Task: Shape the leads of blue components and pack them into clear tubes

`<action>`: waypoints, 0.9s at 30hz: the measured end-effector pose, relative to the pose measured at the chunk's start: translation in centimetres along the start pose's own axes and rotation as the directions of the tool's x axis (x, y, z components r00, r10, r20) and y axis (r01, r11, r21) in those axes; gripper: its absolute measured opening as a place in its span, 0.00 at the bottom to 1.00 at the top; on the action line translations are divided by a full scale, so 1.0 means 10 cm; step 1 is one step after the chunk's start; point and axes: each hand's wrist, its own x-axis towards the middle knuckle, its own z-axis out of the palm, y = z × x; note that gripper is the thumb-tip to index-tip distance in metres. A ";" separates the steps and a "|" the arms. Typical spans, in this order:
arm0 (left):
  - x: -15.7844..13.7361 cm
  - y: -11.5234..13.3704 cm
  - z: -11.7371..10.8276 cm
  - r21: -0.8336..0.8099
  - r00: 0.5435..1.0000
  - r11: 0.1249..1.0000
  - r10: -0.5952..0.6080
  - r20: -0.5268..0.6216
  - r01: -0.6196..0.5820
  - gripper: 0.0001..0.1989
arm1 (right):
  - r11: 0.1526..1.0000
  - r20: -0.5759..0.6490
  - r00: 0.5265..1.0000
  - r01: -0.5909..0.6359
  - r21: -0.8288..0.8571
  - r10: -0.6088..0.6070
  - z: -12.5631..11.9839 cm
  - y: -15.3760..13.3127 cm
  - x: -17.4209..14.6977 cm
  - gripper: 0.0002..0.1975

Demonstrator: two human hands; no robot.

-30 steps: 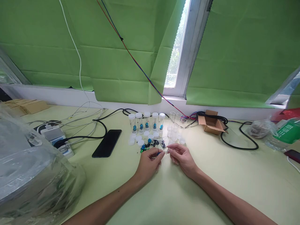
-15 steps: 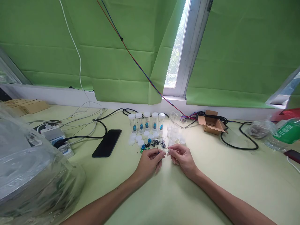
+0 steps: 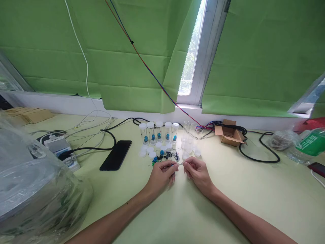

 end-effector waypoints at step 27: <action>0.02 -0.04 -0.02 -0.040 1.000 0.999 0.000 0.030 0.002 0.13 | 0.988 0.001 0.999 -0.047 -0.149 0.048 -0.01 -0.02 -0.03 0.17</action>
